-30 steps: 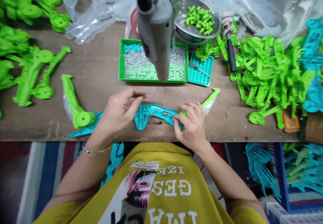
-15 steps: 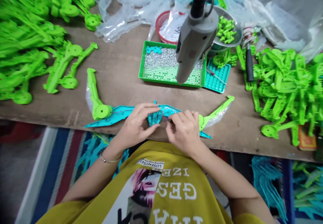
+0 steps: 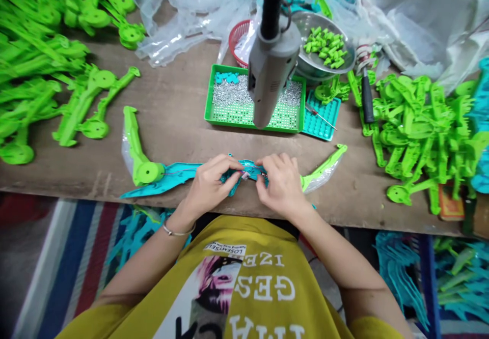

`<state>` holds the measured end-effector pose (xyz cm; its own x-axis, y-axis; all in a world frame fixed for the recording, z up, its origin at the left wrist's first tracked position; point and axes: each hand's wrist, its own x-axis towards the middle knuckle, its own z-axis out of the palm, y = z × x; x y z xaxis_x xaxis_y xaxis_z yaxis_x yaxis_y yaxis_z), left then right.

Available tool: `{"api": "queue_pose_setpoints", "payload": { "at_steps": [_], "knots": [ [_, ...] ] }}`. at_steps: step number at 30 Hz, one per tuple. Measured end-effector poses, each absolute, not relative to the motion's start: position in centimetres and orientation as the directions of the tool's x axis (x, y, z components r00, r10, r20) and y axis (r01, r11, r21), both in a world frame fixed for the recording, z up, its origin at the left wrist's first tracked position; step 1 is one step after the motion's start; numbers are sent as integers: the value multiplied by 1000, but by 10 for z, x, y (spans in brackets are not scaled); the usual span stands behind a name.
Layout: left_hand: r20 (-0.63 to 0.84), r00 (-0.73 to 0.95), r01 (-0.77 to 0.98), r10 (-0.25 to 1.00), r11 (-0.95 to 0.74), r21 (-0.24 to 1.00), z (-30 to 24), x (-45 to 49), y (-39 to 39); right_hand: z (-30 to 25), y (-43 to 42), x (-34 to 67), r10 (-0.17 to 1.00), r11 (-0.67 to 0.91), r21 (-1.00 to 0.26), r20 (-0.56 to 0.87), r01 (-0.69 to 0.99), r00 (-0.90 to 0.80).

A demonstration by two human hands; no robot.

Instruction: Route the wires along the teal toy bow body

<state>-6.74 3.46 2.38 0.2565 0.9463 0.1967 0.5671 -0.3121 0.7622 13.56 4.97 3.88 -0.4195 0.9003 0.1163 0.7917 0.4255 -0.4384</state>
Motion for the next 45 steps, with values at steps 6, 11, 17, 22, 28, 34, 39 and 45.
{"api": "queue_pose_setpoints", "payload": {
  "at_steps": [6, 11, 17, 22, 28, 34, 39, 45],
  "knots": [
    [244, 239, 540, 940, -337, 771, 20, -69, 29, 27, 46, 123, 897, 434, -402, 107, 807, -429],
    [226, 205, 570, 952, -304, 764, 17, -67, 30, 24, 49, 123, 923, 374, -505, 122, 778, -365],
    [201, 237, 631, 950, -308, 712, 19, -69, 30, 19, 52, 121, 941, 333, -483, 110, 810, -321],
    [184, 280, 678, 942, -329, 657, 18, -69, 34, 16, 56, 117, 957, 277, -509, 70, 815, -282],
    [155, 259, 752, 953, -300, 587, 18, -64, 36, 38, 49, 119, 944, 306, -652, 111, 694, -312],
    [129, 254, 734, 958, -279, 619, 24, -64, 29, 50, 58, 122, 951, 161, -755, -54, 635, -305],
    [126, 198, 664, 972, -228, 712, 34, -80, 27, 46, 78, 128, 894, 211, -758, -105, 618, -435],
    [118, 268, 663, 956, -272, 698, 32, -82, 33, 50, 90, 130, 822, 385, -712, -26, 588, -569]
  ]
}}
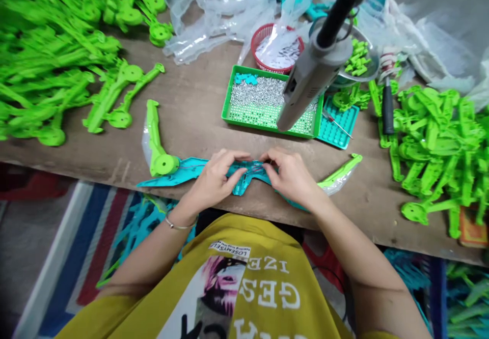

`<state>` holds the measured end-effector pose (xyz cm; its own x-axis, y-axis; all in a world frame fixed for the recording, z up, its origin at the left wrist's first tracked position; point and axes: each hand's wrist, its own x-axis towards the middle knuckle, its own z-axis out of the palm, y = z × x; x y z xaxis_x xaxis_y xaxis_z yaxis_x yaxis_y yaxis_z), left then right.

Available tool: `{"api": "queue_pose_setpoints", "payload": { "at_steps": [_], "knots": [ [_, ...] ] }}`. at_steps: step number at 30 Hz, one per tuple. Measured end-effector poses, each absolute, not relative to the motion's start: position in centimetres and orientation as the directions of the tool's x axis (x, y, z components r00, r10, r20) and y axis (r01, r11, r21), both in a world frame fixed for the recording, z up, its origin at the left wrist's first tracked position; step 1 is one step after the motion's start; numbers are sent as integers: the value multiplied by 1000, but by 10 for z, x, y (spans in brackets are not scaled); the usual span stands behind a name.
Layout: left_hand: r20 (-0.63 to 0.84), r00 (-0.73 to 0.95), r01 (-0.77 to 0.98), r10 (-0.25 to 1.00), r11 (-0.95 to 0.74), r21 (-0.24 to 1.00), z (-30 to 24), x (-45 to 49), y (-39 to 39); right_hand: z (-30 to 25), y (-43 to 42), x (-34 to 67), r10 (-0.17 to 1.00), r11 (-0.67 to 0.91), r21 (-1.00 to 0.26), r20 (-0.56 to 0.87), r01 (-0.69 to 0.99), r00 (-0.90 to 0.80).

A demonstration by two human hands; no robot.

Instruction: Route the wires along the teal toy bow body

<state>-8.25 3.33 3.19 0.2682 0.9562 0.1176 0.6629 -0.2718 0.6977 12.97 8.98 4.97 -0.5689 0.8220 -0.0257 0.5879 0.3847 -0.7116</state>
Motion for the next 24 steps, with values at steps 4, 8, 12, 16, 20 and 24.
{"api": "queue_pose_setpoints", "payload": {
  "at_steps": [4, 8, 12, 16, 20, 24],
  "knots": [
    [123, 317, 742, 940, -327, 586, 21, -73, 33, 49, 93, 132, 760, 497, -678, 37, 543, -649],
    [207, 276, 808, 938, -344, 479, 13, -66, 30, 45, 94, 136, 710, 592, -622, 103, 512, -696],
    [267, 239, 830, 933, -340, 443, 12, -61, 27, 38, 93, 138, 693, 646, -551, 132, 528, -709],
    [347, 214, 847, 913, -350, 400, 11, -58, 23, 32, 91, 137, 654, 718, -434, 156, 544, -740],
    [415, 204, 833, 887, -380, 402, 6, -54, 19, 28, 90, 133, 663, 710, -448, 167, 543, -730],
    [431, 176, 805, 885, -381, 455, 3, -52, 17, 29, 92, 131, 680, 674, -531, 175, 514, -712]
  ]
}}
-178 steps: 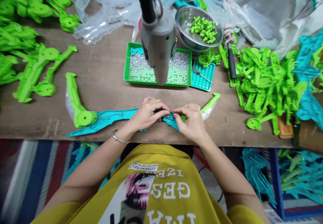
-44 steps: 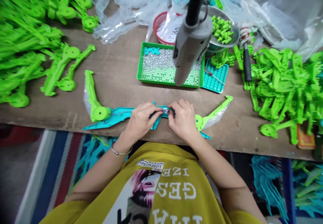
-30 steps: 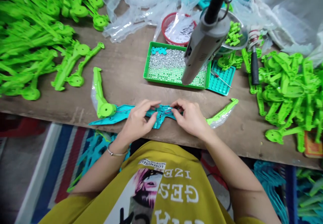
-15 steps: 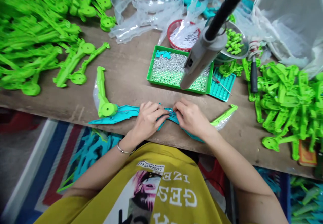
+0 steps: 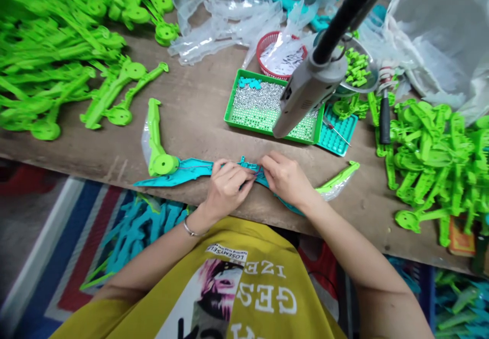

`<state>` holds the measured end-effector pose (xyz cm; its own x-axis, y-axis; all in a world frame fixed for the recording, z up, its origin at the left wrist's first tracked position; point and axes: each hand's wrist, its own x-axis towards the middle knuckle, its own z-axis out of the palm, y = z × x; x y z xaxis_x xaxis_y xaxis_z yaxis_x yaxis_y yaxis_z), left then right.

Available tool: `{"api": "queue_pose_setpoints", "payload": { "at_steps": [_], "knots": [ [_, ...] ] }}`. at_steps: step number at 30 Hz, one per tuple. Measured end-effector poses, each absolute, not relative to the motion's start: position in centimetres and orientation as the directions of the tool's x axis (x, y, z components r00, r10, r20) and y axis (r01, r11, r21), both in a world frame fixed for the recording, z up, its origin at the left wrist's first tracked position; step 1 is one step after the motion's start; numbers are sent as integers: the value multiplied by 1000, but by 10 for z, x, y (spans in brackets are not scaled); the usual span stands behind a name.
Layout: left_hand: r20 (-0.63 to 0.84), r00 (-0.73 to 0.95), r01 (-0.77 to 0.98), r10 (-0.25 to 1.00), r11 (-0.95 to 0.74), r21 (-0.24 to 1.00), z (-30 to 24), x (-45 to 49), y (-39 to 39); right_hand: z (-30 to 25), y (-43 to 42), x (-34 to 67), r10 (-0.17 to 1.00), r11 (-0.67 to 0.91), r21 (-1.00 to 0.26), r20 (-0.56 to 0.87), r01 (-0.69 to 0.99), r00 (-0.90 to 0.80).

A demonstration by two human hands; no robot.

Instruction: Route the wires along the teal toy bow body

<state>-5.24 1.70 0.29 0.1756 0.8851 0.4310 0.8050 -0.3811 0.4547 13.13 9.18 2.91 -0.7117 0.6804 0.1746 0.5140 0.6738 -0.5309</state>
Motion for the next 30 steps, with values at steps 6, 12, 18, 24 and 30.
{"api": "queue_pose_setpoints", "payload": {
  "at_steps": [6, 12, 18, 24, 30],
  "knots": [
    [351, 147, 775, 925, -328, 540, 9, -53, 17, 38, 94, 130, 684, 649, -624, 227, 436, -693],
    [162, 109, 701, 981, -192, 687, 17, -53, 21, 35, 95, 128, 716, 637, -625, 262, 452, -648],
    [66, 33, 699, 997, -70, 712, 20, -48, 26, 34, 93, 126, 712, 644, -628, 282, 438, -643],
    [186, 52, 761, 981, -159, 629, 15, -48, 20, 33, 94, 126, 692, 633, -660, 249, 404, -677],
    [339, 37, 808, 940, -228, 543, 11, -53, 6, 27, 95, 128, 666, 669, -620, 255, 410, -701]
  ]
}}
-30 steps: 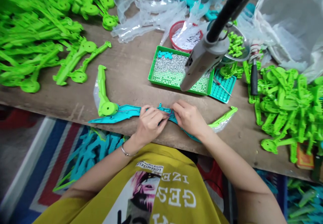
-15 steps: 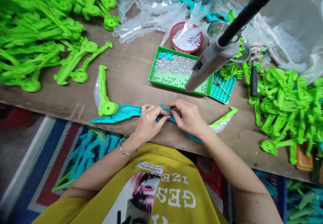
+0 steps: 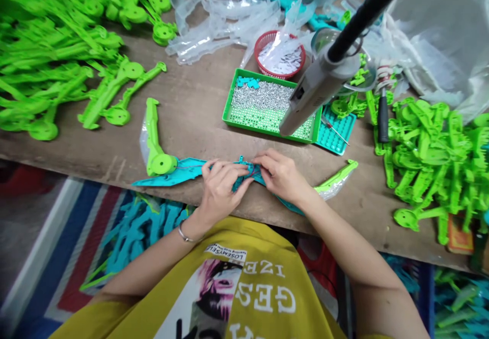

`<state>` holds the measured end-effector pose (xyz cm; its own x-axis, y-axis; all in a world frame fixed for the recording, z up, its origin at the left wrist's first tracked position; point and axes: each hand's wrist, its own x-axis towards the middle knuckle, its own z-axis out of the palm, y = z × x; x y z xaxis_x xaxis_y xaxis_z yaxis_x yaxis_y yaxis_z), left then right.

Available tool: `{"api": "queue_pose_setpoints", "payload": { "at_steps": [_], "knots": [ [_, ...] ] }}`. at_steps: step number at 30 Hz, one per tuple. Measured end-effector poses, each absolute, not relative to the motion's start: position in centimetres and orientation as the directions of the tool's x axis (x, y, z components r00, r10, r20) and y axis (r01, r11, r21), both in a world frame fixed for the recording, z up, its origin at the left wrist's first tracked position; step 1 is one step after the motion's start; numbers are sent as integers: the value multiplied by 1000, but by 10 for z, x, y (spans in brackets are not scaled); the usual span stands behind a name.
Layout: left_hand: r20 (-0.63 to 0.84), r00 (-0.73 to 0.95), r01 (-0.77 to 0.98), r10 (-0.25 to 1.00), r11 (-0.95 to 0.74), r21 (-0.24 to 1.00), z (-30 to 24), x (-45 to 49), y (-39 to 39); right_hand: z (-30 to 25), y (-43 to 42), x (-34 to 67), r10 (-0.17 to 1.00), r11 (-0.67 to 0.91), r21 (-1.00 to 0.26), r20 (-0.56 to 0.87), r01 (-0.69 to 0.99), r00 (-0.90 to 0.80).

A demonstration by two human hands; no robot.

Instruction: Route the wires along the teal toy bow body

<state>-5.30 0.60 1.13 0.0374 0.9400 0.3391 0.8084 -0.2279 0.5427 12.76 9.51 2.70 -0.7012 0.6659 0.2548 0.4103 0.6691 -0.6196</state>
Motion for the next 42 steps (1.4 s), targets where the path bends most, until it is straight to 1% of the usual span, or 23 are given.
{"api": "queue_pose_setpoints", "payload": {
  "at_steps": [4, 7, 10, 12, 16, 19, 22, 26, 32, 37, 39, 42],
  "knots": [
    [376, 96, 839, 922, -278, 467, 8, -54, 2, 21, 97, 128, 650, 695, -584, 259, 420, -715],
    [434, 128, 863, 892, -316, 394, 5, -53, 3, 17, 98, 128, 635, 711, -557, 243, 430, -734],
    [491, 144, 882, 859, -336, 329, 3, -51, 4, 15, 99, 128, 615, 721, -550, 227, 422, -755],
    [486, 155, 888, 860, -337, 313, 3, -51, 5, 13, 99, 128, 602, 725, -558, 230, 403, -765],
    [429, 182, 881, 885, -341, 328, 5, -54, 6, 10, 99, 129, 583, 740, -557, 254, 376, -771],
    [366, 208, 867, 907, -344, 360, 8, -57, 7, 9, 99, 130, 598, 732, -559, 252, 390, -761],
    [284, 243, 855, 928, -343, 389, 14, -61, 7, 9, 99, 130, 640, 681, -604, 215, 414, -738],
    [220, 296, 861, 929, -359, 359, 23, -65, 8, 12, 99, 129, 663, 640, -629, 161, 442, -731],
    [199, 323, 860, 925, -375, 347, 22, -69, 6, 15, 99, 127, 662, 662, -590, 169, 463, -731],
    [198, 307, 863, 931, -360, 354, 18, -70, 3, 15, 96, 127, 671, 658, -599, 191, 456, -716],
    [203, 304, 863, 931, -360, 355, 16, -69, 2, 14, 94, 126, 695, 633, -620, 190, 464, -693],
    [203, 298, 864, 933, -354, 358, 14, -68, 1, 12, 89, 123, 768, 555, -664, 179, 500, -614]
  ]
}}
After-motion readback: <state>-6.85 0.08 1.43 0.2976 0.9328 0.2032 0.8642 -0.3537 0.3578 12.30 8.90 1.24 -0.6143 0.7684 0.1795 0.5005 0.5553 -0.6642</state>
